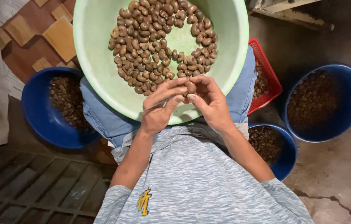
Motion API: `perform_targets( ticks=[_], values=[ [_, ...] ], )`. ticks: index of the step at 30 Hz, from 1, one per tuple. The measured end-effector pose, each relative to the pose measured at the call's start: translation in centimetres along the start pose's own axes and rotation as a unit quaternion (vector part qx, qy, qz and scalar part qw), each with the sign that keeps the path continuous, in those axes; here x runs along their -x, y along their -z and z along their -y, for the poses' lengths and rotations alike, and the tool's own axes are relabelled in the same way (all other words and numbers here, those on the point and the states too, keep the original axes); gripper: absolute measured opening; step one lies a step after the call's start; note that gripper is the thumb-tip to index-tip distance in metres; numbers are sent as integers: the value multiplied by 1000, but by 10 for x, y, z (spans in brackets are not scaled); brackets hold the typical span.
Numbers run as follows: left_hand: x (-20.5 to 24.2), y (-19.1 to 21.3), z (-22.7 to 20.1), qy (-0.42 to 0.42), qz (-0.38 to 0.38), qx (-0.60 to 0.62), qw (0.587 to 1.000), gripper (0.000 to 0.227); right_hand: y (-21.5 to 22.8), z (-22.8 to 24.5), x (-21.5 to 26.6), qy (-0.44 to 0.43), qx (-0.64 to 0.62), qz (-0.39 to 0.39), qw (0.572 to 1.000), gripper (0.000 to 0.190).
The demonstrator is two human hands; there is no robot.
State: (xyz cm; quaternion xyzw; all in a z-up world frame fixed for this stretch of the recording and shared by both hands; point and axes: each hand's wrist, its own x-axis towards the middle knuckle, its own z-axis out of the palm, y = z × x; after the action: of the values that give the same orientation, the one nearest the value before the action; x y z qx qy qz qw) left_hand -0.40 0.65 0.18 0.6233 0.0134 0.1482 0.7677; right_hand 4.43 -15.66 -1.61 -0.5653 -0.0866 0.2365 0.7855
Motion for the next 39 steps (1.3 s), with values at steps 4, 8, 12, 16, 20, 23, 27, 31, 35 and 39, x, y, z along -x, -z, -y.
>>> perform_targets(
  ticks=[4,8,12,16,20,23,27,31,35,39],
  values=[
    [-2,2,-3,18,11,-11,1000,18,3,-4,0,12,30,8,999,40],
    [-2,3,-1,2,-1,-22,1000,19,0,0,0,11,24,11,1000,41],
    [-1,-3,-4,4,1,-56,998,18,-1,5,-2,8,47,20,999,40],
    [-1,-3,0,0,-1,-64,998,18,5,4,0,-22,14,15,1000,38],
    [1,-1,-1,-1,0,-48,999,19,8,-4,0,-19,-2,22,1000,38],
    [-1,1,-1,-6,13,-35,999,18,7,-3,0,-12,14,25,1000,38],
    [-3,3,2,-5,9,-29,1000,18,6,-4,1,-10,3,24,1000,37],
    [-5,3,-3,-23,26,-35,999,19,7,-4,0,-5,14,13,1000,34],
    [-5,-1,-8,-16,25,-33,999,18,6,-5,3,7,61,0,998,33],
    [-3,-1,4,-19,-14,-18,1000,17,7,-10,5,4,70,-12,997,33]
  ],
)
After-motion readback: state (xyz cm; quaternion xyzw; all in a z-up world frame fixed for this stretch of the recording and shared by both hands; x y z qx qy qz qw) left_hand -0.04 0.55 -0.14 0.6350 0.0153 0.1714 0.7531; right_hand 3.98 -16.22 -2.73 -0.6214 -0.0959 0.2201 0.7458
